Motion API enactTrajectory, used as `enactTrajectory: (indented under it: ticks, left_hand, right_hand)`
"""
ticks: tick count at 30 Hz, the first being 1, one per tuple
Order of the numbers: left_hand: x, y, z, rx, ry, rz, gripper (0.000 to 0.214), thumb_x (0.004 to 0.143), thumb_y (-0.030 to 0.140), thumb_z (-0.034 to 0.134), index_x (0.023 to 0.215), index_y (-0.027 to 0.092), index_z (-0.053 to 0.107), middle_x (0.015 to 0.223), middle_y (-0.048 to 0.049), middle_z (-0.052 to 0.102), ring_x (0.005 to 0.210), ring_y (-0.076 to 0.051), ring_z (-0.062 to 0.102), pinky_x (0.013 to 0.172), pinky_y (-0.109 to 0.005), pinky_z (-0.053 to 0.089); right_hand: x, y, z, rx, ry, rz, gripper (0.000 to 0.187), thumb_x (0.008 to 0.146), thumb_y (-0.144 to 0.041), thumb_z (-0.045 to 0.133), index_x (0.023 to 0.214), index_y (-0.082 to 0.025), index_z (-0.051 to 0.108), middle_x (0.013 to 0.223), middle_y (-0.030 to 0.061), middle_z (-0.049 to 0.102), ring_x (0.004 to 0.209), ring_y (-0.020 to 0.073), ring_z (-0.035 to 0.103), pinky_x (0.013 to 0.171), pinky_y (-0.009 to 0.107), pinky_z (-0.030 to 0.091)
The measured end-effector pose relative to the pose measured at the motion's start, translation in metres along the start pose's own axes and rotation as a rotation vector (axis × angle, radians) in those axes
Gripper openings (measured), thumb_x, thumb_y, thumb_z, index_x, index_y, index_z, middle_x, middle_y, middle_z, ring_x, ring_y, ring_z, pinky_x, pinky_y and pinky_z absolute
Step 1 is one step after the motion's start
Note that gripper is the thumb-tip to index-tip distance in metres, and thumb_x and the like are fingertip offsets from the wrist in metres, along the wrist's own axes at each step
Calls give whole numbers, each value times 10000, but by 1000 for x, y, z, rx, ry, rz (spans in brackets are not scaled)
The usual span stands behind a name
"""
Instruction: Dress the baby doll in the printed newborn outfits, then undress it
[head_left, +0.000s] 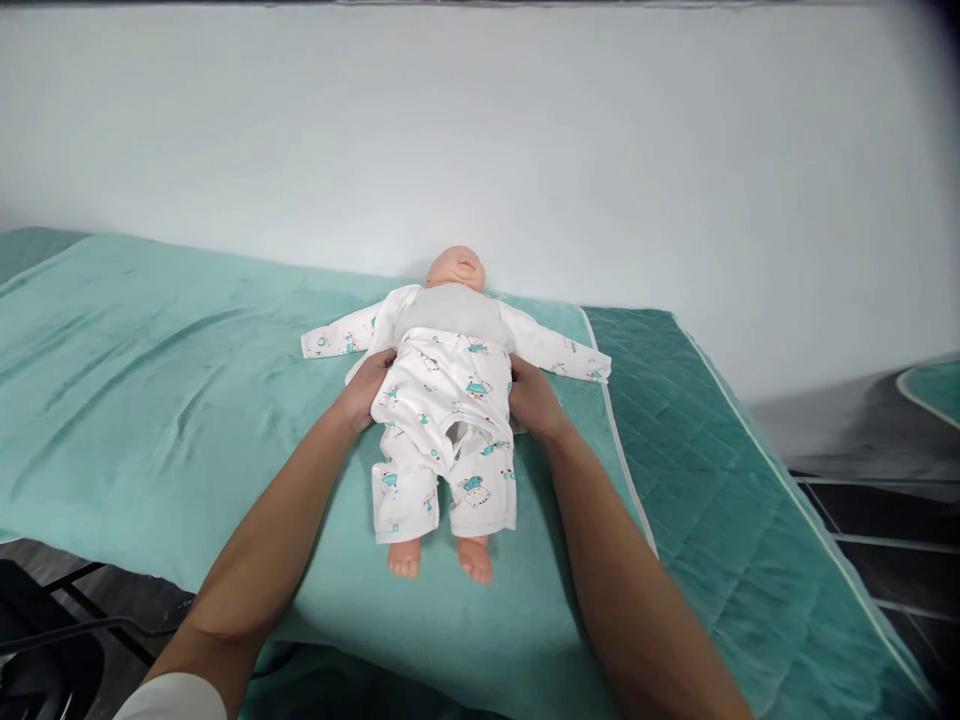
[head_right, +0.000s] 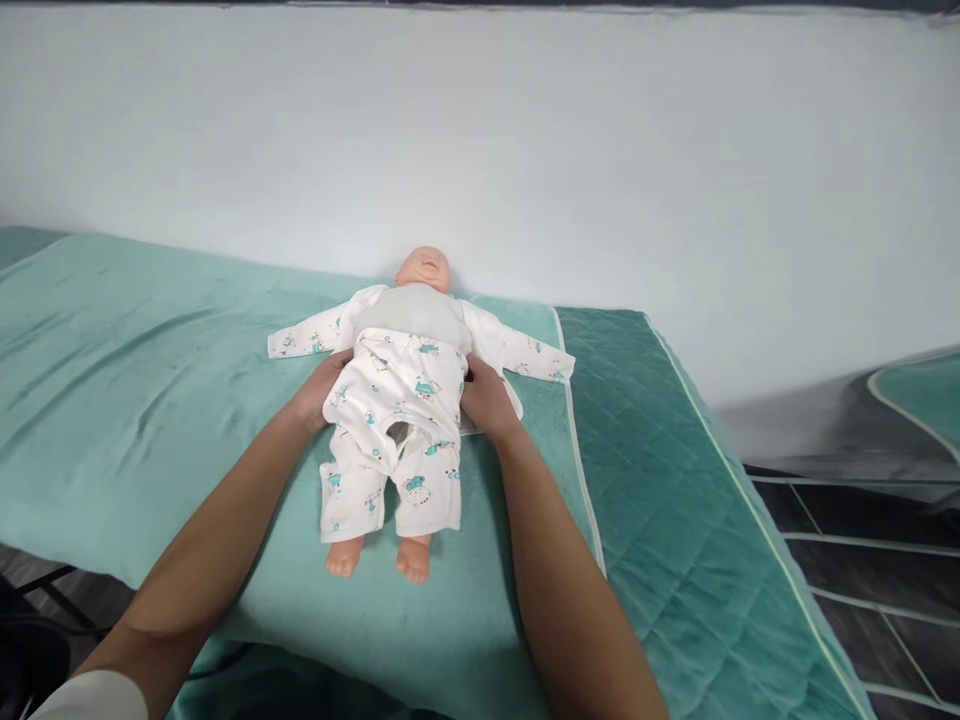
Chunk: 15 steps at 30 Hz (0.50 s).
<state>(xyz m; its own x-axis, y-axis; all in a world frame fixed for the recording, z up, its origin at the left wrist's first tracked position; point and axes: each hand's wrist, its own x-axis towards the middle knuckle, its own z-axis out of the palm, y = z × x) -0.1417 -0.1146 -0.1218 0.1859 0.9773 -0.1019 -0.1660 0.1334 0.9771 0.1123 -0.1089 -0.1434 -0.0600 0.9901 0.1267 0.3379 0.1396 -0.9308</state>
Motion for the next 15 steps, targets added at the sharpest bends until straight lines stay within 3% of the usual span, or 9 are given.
enactTrajectory:
  ticks: [4,8,11,15]
  left_hand:
    - [9,-3,0,-131,40,-17,234,648,235,757,867,158,725,831,-39,744,815,-218,668,752,-317,519]
    - [19,-5,-1,-128,92,-34,218,611,261,792,795,173,716,762,-28,726,824,-227,680,766,-331,529]
    - [23,-7,-3,-101,109,-64,243,617,274,801,823,176,718,750,-28,721,833,-232,679,779,-341,528]
    - [18,-3,-2,61,149,-23,279,651,265,782,910,181,721,882,-46,748,904,-242,667,795,-331,514]
  right_hand:
    - [11,-4,-2,133,-32,39,165,694,-302,672,799,-192,737,764,-4,720,757,209,604,749,359,483]
    - [26,3,-8,331,-133,149,144,621,-319,764,686,-195,734,660,3,703,636,181,594,646,341,486]
    - [33,10,-11,387,-196,177,175,555,-309,829,666,-208,741,656,7,714,675,212,647,678,369,526]
    - [30,12,-8,459,-181,146,212,592,-292,854,766,-215,761,795,17,763,786,236,700,785,409,557]
